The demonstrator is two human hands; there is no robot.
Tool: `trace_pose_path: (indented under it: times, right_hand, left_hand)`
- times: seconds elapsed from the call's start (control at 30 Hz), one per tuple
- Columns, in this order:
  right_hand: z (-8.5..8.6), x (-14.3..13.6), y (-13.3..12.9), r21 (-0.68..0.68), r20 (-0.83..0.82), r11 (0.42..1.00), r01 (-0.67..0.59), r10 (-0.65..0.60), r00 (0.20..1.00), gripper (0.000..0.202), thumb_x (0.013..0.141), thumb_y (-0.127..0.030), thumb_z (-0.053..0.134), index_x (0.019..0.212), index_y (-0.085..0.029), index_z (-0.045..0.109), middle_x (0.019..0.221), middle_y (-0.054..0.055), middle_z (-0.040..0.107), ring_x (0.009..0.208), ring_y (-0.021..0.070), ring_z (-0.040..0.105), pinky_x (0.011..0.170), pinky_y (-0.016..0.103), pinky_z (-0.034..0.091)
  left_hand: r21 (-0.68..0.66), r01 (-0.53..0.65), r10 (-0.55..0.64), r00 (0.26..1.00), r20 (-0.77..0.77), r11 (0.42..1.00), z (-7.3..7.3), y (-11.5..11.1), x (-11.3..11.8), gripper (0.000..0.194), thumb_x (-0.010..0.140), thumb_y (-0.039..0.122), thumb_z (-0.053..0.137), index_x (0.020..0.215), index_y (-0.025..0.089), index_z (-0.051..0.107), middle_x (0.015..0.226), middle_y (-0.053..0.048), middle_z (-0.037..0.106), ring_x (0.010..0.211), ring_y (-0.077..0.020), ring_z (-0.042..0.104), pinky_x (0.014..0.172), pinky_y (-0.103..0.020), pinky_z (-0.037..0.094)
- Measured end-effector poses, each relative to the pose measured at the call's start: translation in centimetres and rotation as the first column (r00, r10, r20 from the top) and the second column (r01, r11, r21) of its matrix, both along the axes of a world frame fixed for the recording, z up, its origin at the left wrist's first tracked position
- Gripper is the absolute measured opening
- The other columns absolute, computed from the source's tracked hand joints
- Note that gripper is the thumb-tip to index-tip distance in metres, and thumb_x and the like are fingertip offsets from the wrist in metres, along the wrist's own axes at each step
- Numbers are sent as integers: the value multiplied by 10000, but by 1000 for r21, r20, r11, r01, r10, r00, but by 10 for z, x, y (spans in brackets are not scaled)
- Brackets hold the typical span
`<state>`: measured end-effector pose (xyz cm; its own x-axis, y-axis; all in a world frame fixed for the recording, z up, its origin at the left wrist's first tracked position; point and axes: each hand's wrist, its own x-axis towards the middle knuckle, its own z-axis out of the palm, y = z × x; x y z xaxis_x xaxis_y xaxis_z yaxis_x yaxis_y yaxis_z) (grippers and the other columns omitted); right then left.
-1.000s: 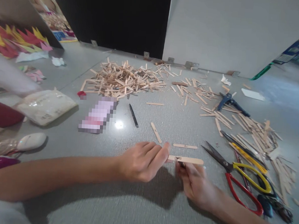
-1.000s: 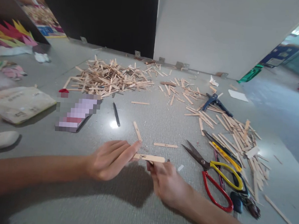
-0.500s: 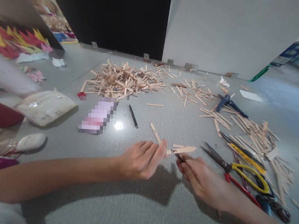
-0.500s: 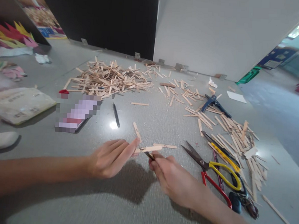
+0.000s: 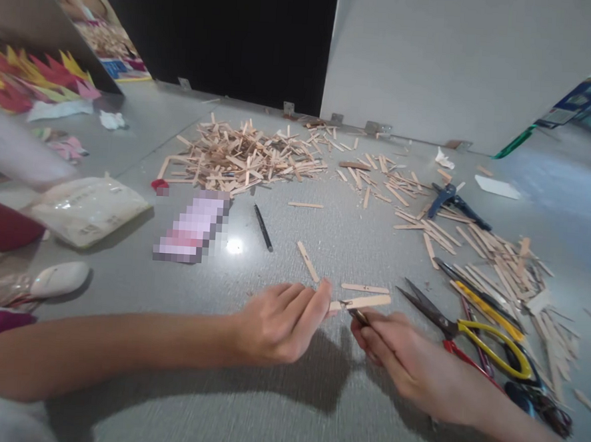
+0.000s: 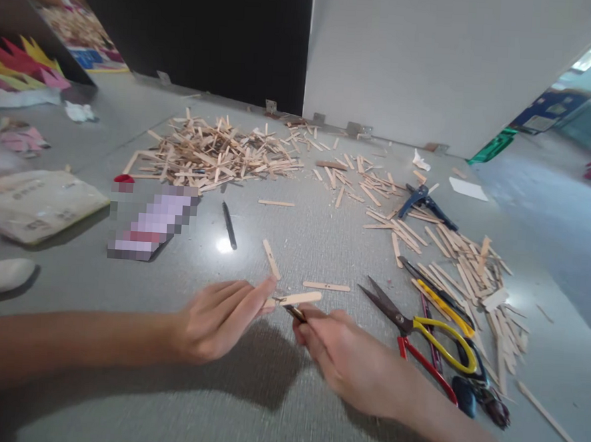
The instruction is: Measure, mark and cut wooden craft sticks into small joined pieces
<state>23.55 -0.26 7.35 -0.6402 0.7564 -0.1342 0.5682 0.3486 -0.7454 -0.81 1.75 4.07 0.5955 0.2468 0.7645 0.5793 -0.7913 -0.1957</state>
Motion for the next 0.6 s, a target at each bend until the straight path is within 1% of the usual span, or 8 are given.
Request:
trace_pose_path:
  times: [0.1, 0.17, 0.23, 0.33, 0.4, 0.5, 0.53, 0.6]
  right_hand:
    - [-12, -6, -8, -15, -52, 1000, 22, -23, 998, 300, 1110, -255, 349, 895, -253, 557, 889, 61, 705, 784, 202, 657, 767, 342, 599]
    - [-24, -13, -17, -49, -82, 997, 62, -66, 994, 259, 1109, -256, 340, 935, -250, 532, 867, 60, 697, 750, 194, 643, 760, 338, 601]
    - [-31, -19, -22, -56, -106, 995, 84, -90, 990, 215, 1104, -254, 350, 974, -245, 520, 845, 55, 682, 724, 192, 625, 727, 330, 593]
    - [-25, -18, -19, -35, -135, 998, 50, -54, 989, 264, 1125, -255, 322, 925, -252, 494, 810, 35, 635, 696, 181, 587, 690, 303, 563]
    - [-14, -11, -12, -39, -141, 999, -20, 14, 990, 302, 1140, -246, 306, 894, -257, 479, 795, 16, 607, 681, 169, 572, 686, 286, 549]
    - [-1, 1, -3, -3, -93, 992, -123, 122, 988, 277, 1130, -206, 352, 920, -253, 527, 809, 13, 623, 715, 178, 601, 706, 291, 552]
    - [0, 3, -3, 15, -71, 990, -137, 137, 988, 271, 1122, -190, 363, 935, -252, 549, 818, 18, 639, 727, 183, 618, 713, 297, 560]
    - [-4, 4, -6, 51, -40, 991, -127, 129, 991, 287, 1112, -171, 366, 942, -247, 585, 848, 37, 677, 754, 193, 655, 722, 309, 583]
  left_hand:
    - [-4, 5, -5, 1000, -4, 1000, -1, -1, 1, 217, 1137, 28, 451, 1167, -86, 633, 667, -36, 712, 510, -143, 635, 430, -286, 534]
    - [-2, 14, -14, 1000, 3, 1000, 0, -2, 2, 233, 1134, 20, 439, 1158, -103, 635, 663, -48, 712, 502, -152, 640, 415, -289, 522]
    - [-1, 21, -21, 1000, 15, 1000, 0, -3, 3, 255, 1134, 23, 425, 1153, -113, 640, 648, -49, 697, 486, -163, 634, 399, -298, 504]
    - [-43, 31, -29, 998, 54, 999, 0, -7, 5, 260, 1136, 36, 420, 1164, -98, 641, 676, -54, 698, 514, -177, 646, 427, -313, 524]
    - [-109, 55, -44, 993, 108, 993, -2, -10, 5, 243, 1144, 50, 426, 1175, -58, 641, 715, -49, 708, 559, -169, 669, 477, -296, 560]
    - [-177, 78, -43, 980, 192, 981, -4, -13, 6, 241, 1164, 81, 417, 1192, -1, 642, 738, -24, 711, 591, -148, 681, 526, -263, 589]
    - [-178, 79, -43, 979, 198, 981, -4, -13, 6, 240, 1166, 83, 416, 1195, 2, 640, 738, -20, 711, 592, -147, 681, 533, -262, 594]
    - [-174, 74, -44, 984, 171, 982, -4, -13, 6, 240, 1167, 78, 409, 1188, -8, 632, 741, -26, 712, 592, -148, 687, 540, -266, 597]
